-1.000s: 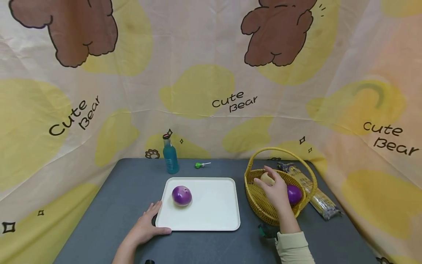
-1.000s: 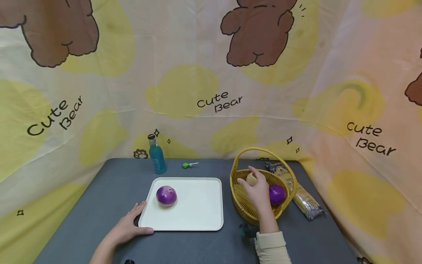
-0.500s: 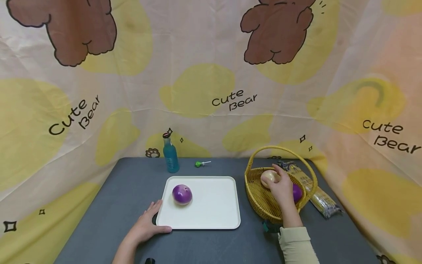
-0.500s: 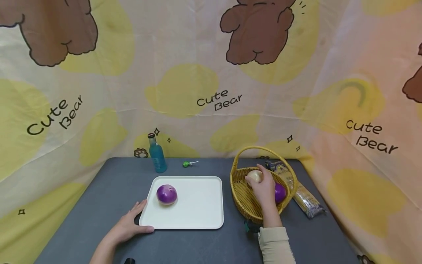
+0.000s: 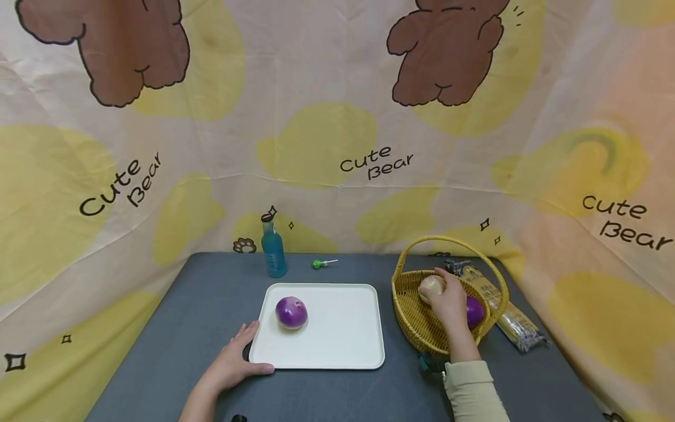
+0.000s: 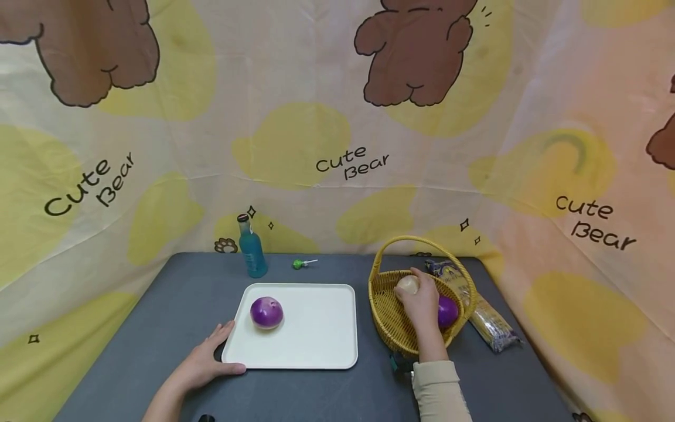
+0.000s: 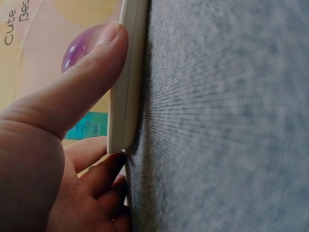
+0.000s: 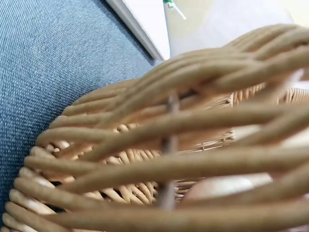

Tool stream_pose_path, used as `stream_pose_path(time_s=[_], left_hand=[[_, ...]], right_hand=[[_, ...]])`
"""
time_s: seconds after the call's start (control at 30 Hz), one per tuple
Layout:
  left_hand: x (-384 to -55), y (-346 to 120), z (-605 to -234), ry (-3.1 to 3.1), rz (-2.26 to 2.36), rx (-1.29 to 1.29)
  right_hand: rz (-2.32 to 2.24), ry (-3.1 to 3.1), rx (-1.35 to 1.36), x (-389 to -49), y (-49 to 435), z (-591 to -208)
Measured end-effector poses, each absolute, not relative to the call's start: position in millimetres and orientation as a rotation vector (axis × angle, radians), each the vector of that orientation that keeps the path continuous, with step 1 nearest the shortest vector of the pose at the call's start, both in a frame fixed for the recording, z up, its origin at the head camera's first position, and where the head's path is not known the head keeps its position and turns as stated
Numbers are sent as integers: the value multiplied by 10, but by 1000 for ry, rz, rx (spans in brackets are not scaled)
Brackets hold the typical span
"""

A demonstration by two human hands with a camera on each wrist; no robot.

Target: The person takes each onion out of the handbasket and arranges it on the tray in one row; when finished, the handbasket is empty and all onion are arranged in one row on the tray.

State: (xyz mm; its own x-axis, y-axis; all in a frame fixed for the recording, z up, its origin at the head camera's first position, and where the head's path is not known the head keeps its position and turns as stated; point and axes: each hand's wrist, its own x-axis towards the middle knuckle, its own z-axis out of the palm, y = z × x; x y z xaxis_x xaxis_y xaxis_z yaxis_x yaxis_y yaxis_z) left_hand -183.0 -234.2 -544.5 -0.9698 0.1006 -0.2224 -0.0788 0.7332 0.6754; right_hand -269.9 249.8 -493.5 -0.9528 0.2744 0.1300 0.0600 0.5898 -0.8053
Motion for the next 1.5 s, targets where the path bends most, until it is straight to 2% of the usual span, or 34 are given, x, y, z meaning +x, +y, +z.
stream_pose_path(time_s=[0.4,0.77,1.5], left_hand=[[-1819,-2332,-5445,2693,1060,5],[-1818,-2344,-5469,2706,1055,10],[-1817,-2335,-5461,2712,1054,20]], right_hand=[[1068,-2733,-193,-2760,2467,-4997],[1072,-2763,-218,-2791,2423,-5009],[1305,-2566,-152,-2521,2421,-4784]])
